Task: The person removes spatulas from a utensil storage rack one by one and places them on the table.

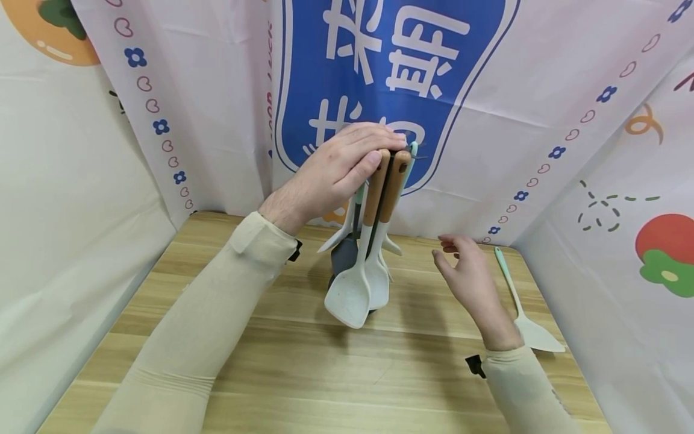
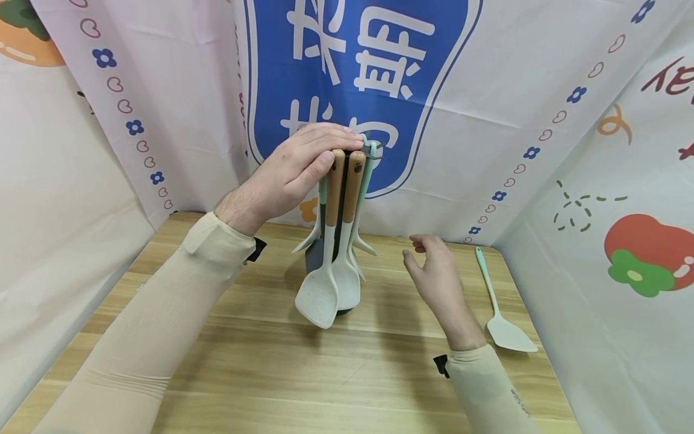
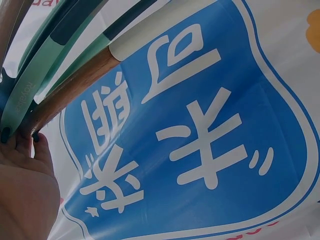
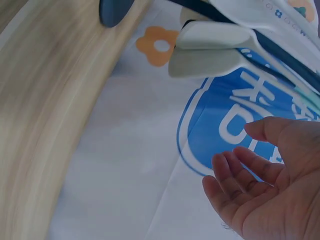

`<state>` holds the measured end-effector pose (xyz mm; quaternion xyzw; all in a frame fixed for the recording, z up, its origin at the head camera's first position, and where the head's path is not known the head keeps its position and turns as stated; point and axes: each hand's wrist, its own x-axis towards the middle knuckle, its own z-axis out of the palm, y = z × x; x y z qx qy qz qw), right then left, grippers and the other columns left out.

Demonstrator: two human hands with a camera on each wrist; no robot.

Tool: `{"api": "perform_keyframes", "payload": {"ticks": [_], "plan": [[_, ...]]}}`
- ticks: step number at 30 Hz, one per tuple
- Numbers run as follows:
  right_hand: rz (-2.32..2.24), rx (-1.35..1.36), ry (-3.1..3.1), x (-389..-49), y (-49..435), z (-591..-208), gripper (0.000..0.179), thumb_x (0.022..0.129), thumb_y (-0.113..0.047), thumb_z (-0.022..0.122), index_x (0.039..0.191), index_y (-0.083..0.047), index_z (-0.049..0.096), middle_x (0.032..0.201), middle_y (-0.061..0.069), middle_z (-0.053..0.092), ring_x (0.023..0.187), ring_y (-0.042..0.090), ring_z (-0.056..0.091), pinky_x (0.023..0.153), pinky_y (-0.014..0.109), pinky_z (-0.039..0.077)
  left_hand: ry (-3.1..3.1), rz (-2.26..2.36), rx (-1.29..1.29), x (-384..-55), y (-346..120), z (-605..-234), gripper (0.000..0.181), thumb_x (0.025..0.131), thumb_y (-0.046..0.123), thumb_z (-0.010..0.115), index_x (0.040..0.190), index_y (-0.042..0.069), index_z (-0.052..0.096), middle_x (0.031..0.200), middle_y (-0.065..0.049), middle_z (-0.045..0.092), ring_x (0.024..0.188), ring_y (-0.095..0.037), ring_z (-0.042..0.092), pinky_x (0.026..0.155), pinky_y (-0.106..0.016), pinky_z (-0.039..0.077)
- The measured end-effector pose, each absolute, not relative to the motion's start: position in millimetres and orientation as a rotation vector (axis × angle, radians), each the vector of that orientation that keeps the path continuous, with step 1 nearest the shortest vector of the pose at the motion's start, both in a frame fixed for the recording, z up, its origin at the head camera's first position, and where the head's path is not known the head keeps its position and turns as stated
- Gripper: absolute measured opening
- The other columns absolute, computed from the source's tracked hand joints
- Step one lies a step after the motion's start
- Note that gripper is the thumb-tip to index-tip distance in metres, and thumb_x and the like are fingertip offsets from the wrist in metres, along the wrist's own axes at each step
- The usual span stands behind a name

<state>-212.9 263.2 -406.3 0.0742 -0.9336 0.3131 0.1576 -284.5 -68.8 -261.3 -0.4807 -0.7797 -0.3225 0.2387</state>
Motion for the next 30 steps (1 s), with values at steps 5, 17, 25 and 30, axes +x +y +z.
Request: {"api": "perform_keyframes", "payload": {"ticks": [5,17,25,30], "plan": [[0.925,0.248,-2.633,-210.7,252.7,-405.1,0.035,0.114,-0.011,0.074,0.146,0.003,0.073,0.142,0.026,0.075,0.132,0.047,0.076,0.118,0.067,0.063,-2.134,-0.88,-1.32,-285.6,-67.3,-260.9,0.048,0.126,0.028,0.041,0.162,0.015,0.07,0.173,-0.002,0.067,0.176,-0.02,0.045,0.153,-0.035,0.023],[0.989,0.338,-2.548,-207.8,231.6,-402.8,0.03,0.112,-0.007,0.076,0.141,0.002,0.075,0.134,0.023,0.079,0.126,0.043,0.079,0.113,0.064,0.067,-2.123,-0.881,-1.318,-286.0,-65.5,-260.8,0.049,0.126,0.027,0.041,0.165,0.015,0.068,0.173,-0.002,0.067,0.177,-0.021,0.044,0.152,-0.036,0.023],[1.065,0.359,-2.546,-207.4,218.5,-402.6,0.031,0.112,-0.007,0.076,0.142,0.001,0.075,0.137,0.021,0.078,0.129,0.041,0.078,0.116,0.061,0.067,-2.117,-0.895,-1.316,-287.9,-63.3,-261.6,0.049,0.125,0.028,0.041,0.165,0.014,0.068,0.171,-0.002,0.068,0.174,-0.02,0.047,0.152,-0.034,0.024],[1.117,0.368,-2.54,-208.3,211.7,-400.6,0.031,0.113,-0.008,0.075,0.143,0.001,0.075,0.138,0.021,0.078,0.13,0.04,0.077,0.117,0.061,0.067,-2.124,-0.895,-1.316,-288.7,-62.4,-262.2,0.049,0.125,0.028,0.041,0.165,0.014,0.068,0.171,-0.002,0.068,0.172,-0.02,0.049,0.152,-0.033,0.023]]}}
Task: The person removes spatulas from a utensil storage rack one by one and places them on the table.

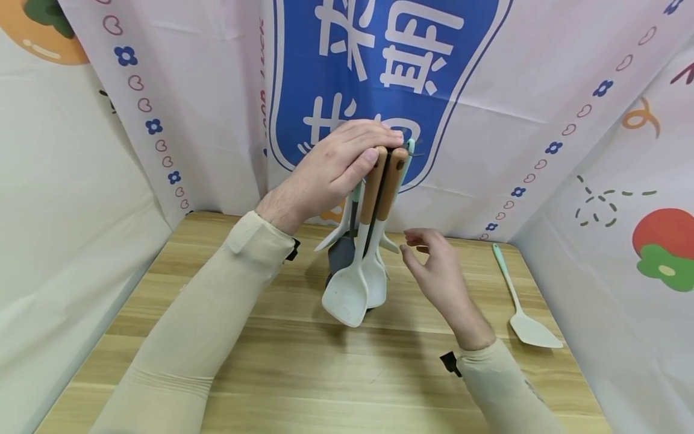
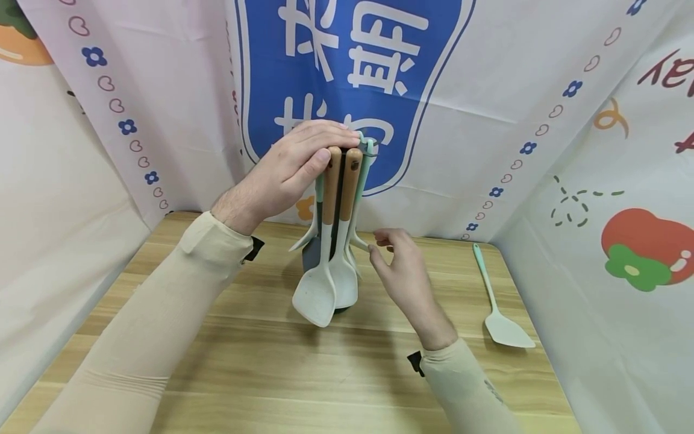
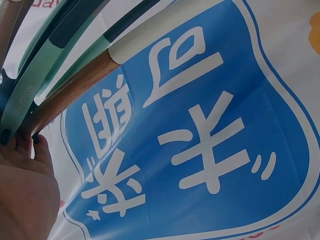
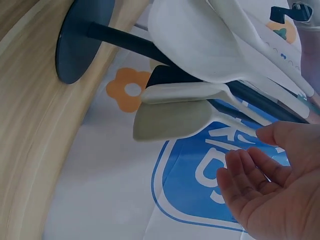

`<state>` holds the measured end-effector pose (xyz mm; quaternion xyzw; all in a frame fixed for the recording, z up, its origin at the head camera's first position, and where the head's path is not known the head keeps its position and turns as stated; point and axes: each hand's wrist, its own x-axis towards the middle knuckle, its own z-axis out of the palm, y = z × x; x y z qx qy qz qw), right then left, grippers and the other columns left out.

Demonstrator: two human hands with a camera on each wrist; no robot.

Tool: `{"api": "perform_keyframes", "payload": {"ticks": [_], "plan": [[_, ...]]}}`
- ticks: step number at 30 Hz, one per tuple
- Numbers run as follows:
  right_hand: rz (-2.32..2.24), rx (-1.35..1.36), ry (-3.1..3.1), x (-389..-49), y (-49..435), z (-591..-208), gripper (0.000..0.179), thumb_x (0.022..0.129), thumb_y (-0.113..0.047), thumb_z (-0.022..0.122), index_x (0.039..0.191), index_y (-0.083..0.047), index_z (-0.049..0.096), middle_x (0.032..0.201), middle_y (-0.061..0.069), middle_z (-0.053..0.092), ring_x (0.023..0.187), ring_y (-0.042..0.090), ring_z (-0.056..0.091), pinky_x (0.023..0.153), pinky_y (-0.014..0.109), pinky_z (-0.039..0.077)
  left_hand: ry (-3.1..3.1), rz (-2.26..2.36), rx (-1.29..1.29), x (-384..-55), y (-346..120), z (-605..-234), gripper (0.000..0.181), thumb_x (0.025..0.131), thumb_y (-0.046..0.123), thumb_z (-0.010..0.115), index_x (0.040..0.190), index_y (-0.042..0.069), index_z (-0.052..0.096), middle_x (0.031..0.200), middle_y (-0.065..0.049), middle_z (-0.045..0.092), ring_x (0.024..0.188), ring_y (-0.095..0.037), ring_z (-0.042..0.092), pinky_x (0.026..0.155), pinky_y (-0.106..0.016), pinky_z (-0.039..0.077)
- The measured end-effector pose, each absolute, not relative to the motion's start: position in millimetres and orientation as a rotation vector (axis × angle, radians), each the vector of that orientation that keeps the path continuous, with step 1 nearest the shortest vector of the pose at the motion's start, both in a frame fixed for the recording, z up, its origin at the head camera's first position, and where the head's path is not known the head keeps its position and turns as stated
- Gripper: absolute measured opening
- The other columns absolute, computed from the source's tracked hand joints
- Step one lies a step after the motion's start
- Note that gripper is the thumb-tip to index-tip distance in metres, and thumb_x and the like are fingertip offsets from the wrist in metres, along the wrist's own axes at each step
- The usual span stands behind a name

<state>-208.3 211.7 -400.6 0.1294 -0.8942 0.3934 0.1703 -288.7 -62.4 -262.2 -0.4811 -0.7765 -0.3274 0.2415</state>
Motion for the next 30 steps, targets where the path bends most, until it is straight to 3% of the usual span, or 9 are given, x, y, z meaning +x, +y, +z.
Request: {"api": "perform_keyframes", "payload": {"ticks": [8,30], "plan": [[1.155,0.398,-2.517,-212.8,199.3,-397.9,0.03,0.112,-0.007,0.076,0.142,0.0,0.075,0.138,0.02,0.079,0.129,0.038,0.077,0.115,0.058,0.069,-2.115,-0.907,-1.316,-290.0,-61.4,-262.5,0.049,0.125,0.027,0.042,0.164,0.014,0.068,0.17,-0.002,0.069,0.171,-0.026,0.051,0.152,-0.034,0.023],[1.248,0.397,-2.485,-228.5,177.0,-388.9,0.021,0.115,-0.01,0.074,0.134,-0.002,0.077,0.133,0.018,0.079,0.124,0.036,0.08,0.11,0.061,0.07,-2.097,-0.908,-1.322,-288.7,-59.2,-261.9,0.049,0.126,0.026,0.04,0.165,0.012,0.067,0.169,-0.003,0.07,0.171,-0.023,0.051,0.152,-0.034,0.024]]}}
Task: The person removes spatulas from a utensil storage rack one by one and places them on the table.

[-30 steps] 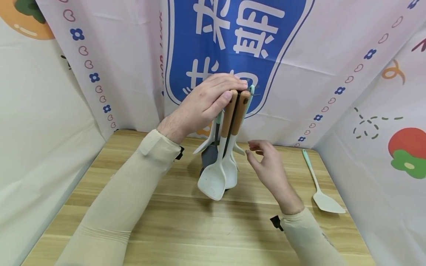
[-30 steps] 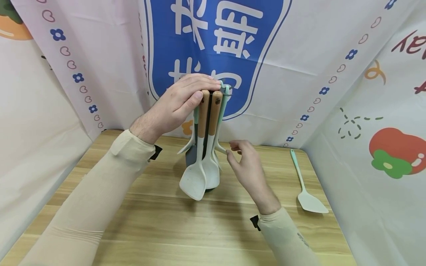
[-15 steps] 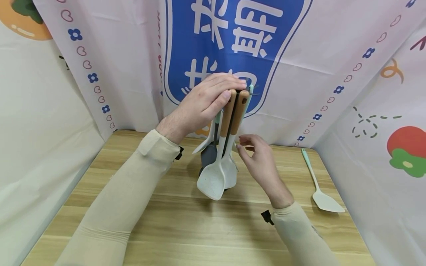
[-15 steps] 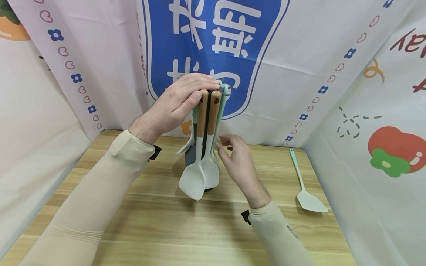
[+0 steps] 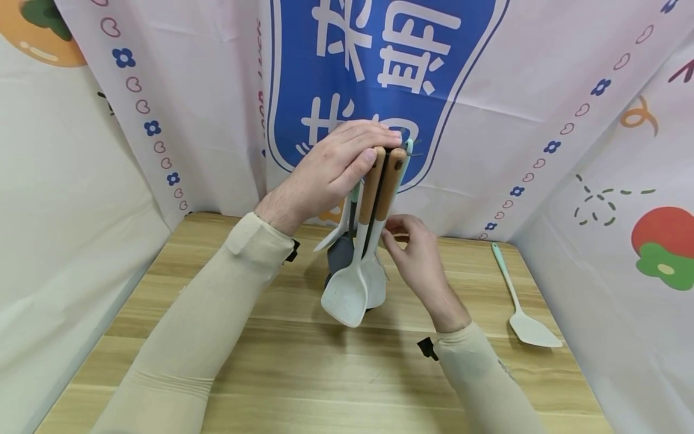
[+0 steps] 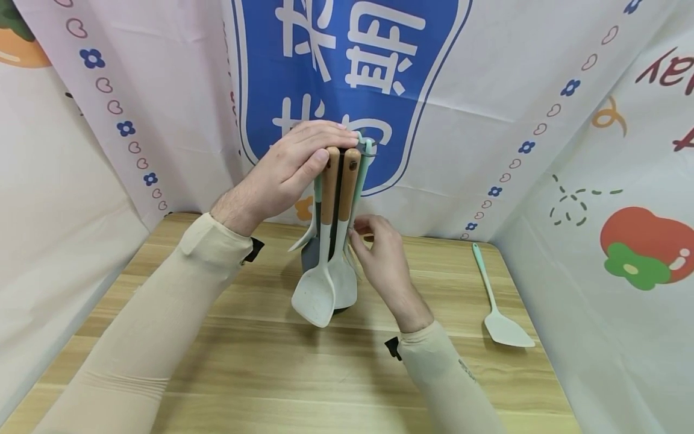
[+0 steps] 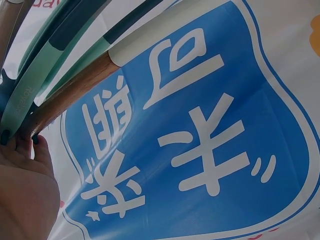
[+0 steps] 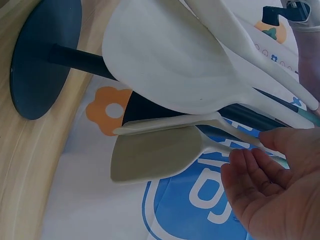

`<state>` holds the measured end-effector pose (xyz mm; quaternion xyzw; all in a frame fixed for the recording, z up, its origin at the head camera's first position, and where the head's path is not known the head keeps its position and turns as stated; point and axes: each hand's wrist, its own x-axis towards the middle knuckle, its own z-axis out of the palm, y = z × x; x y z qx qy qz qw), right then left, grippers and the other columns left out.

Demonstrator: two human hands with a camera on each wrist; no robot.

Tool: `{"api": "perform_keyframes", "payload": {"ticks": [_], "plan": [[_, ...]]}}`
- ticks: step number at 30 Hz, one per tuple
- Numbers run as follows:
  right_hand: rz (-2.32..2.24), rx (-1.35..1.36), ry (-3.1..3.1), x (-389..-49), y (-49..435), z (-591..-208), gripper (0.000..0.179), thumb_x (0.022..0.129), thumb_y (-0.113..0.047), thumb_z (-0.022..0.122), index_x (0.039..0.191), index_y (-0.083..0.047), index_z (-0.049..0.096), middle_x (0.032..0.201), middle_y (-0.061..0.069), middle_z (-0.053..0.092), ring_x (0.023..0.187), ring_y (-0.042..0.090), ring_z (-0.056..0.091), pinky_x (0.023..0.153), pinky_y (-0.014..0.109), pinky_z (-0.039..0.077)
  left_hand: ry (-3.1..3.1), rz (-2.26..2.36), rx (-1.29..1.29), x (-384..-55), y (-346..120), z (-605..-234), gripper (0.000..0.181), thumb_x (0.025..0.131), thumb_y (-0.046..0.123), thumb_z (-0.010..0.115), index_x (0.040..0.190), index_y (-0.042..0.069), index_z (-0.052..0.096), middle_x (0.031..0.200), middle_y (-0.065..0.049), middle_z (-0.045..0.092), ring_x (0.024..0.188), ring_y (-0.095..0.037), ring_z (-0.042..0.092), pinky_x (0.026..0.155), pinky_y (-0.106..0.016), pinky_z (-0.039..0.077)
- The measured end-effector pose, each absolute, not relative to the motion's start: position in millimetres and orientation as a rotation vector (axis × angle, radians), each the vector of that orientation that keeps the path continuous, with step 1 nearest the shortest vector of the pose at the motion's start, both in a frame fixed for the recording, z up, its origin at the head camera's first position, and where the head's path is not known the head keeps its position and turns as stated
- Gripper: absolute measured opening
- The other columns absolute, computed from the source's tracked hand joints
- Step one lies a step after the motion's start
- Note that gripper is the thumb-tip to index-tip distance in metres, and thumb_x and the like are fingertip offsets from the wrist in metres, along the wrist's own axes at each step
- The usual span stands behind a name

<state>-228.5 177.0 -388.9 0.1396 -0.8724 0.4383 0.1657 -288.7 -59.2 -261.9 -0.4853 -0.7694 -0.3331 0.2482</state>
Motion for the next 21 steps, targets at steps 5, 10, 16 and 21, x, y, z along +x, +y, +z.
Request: {"api": "perform_keyframes", "payload": {"ticks": [5,10,16,21], "plan": [[1.248,0.392,-2.492,-231.1,175.3,-389.5,0.02,0.115,-0.009,0.073,0.133,0.0,0.078,0.131,0.019,0.079,0.122,0.037,0.08,0.109,0.059,0.071,-2.101,-0.909,-1.322,-288.6,-59.7,-261.9,0.049,0.125,0.027,0.041,0.164,0.013,0.068,0.17,-0.003,0.069,0.171,-0.021,0.05,0.152,-0.034,0.024],[1.242,0.393,-2.491,-232.8,173.3,-390.3,0.018,0.115,-0.008,0.073,0.13,0.001,0.078,0.129,0.02,0.08,0.12,0.038,0.081,0.108,0.055,0.072,-2.094,-0.917,-1.325,-288.1,-60.1,-261.4,0.049,0.125,0.027,0.042,0.164,0.013,0.068,0.169,-0.003,0.07,0.171,-0.022,0.051,0.152,-0.034,0.024],[1.259,0.378,-2.506,-233.4,174.2,-391.8,0.018,0.116,-0.008,0.071,0.13,0.001,0.077,0.129,0.021,0.079,0.122,0.04,0.081,0.104,0.056,0.073,-2.093,-0.916,-1.322,-288.8,-59.8,-262.1,0.049,0.126,0.027,0.041,0.164,0.013,0.068,0.169,-0.003,0.07,0.171,-0.021,0.051,0.152,-0.034,0.024],[1.325,0.363,-2.502,-233.4,177.4,-392.9,0.019,0.117,-0.008,0.068,0.131,0.002,0.075,0.13,0.022,0.08,0.126,0.041,0.081,0.107,0.059,0.072,-2.093,-0.907,-1.317,-288.2,-59.9,-262.1,0.049,0.126,0.027,0.04,0.164,0.013,0.068,0.169,-0.003,0.07,0.171,-0.023,0.051,0.152,-0.034,0.024]]}}
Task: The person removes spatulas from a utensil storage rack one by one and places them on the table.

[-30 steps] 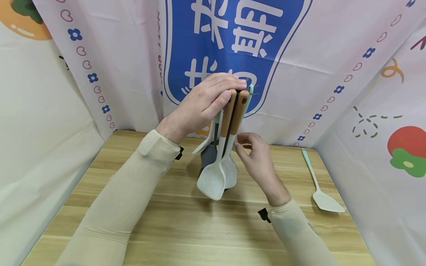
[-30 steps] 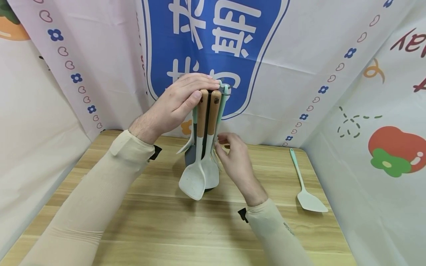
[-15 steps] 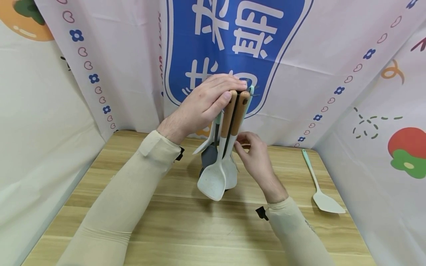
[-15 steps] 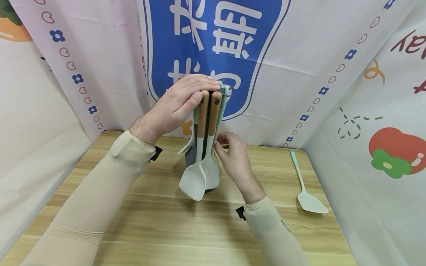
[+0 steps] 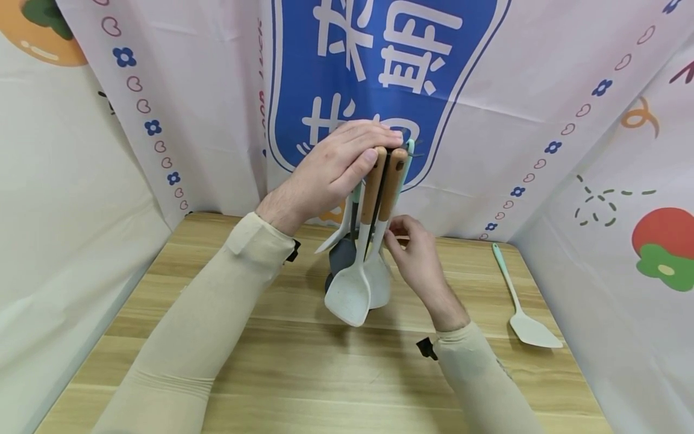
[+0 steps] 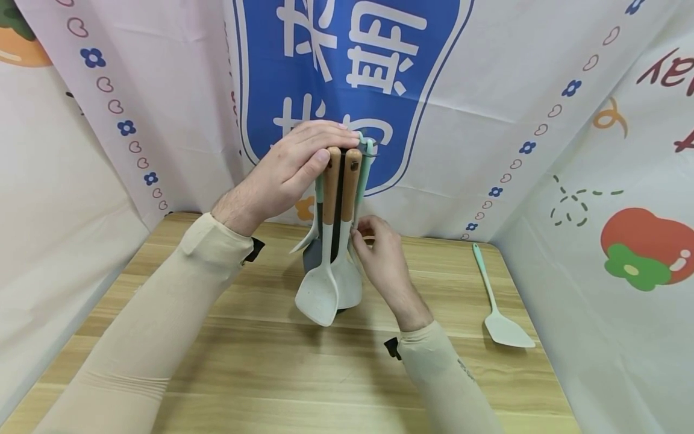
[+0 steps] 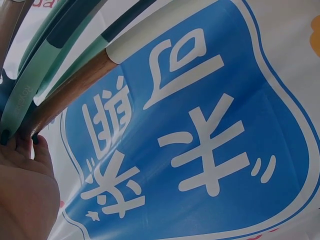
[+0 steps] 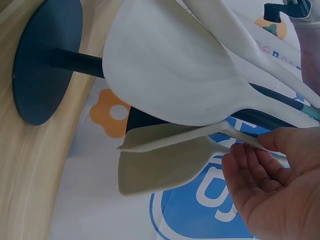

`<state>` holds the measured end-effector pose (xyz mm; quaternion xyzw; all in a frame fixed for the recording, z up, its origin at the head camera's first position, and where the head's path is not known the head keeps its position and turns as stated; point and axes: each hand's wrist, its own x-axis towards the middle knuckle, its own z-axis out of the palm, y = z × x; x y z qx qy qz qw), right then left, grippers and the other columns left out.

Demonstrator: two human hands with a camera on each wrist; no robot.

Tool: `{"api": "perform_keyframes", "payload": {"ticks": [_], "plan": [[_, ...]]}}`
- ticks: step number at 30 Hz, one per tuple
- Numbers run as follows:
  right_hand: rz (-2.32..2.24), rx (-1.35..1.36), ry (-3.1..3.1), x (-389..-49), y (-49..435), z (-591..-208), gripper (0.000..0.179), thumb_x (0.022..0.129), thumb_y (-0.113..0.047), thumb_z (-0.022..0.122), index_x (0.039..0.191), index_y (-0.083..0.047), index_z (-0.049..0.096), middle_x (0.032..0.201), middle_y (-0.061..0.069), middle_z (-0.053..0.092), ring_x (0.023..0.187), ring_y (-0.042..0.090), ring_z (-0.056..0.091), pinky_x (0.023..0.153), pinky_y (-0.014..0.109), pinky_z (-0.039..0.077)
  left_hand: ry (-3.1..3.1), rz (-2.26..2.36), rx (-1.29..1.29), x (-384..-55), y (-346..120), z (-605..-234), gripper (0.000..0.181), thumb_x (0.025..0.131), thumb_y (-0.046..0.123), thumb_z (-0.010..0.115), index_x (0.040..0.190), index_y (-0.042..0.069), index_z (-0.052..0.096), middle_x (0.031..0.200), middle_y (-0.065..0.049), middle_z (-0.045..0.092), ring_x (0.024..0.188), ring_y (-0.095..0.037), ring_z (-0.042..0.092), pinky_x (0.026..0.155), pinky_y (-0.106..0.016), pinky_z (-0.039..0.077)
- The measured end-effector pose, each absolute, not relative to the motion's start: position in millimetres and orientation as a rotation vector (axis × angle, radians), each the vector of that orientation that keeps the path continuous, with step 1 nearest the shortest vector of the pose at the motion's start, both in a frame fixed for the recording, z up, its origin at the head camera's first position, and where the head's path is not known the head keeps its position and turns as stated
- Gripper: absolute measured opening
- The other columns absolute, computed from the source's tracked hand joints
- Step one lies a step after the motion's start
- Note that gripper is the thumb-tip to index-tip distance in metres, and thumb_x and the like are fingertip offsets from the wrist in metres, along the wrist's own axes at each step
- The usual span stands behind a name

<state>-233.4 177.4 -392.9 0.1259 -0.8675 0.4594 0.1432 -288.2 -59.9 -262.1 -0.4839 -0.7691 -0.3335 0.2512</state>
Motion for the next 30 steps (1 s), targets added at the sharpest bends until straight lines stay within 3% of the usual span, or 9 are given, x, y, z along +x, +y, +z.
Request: {"api": "perform_keyframes", "payload": {"ticks": [17,25,30], "plan": [[1.492,0.344,-2.456,-230.4,188.8,-398.7,0.021,0.12,-0.009,0.063,0.135,0.003,0.069,0.13,0.023,0.078,0.13,0.041,0.08,0.112,0.055,0.07,-2.12,-0.903,-1.307,-288.4,-60.2,-263.1,0.05,0.125,0.029,0.041,0.165,0.015,0.067,0.171,0.0,0.068,0.173,-0.018,0.048,0.152,-0.032,0.022],[1.497,0.33,-2.416,-227.0,193.5,-399.4,0.019,0.116,-0.007,0.064,0.131,0.002,0.072,0.125,0.023,0.081,0.119,0.036,0.08,0.092,0.017,0.066,-2.114,-0.898,-1.311,-287.5,-59.8,-263.2,0.05,0.126,0.029,0.04,0.165,0.014,0.067,0.171,-0.002,0.068,0.172,-0.024,0.05,0.152,-0.034,0.022],[1.531,0.32,-2.382,-225.7,197.8,-399.9,0.017,0.114,-0.004,0.065,0.128,0.003,0.073,0.121,0.023,0.081,0.113,0.03,0.078,0.085,0.013,0.064,-2.123,-0.897,-1.302,-287.9,-60.0,-263.5,0.05,0.126,0.029,0.04,0.165,0.015,0.067,0.171,-0.001,0.068,0.173,-0.02,0.048,0.152,-0.033,0.023]]}}
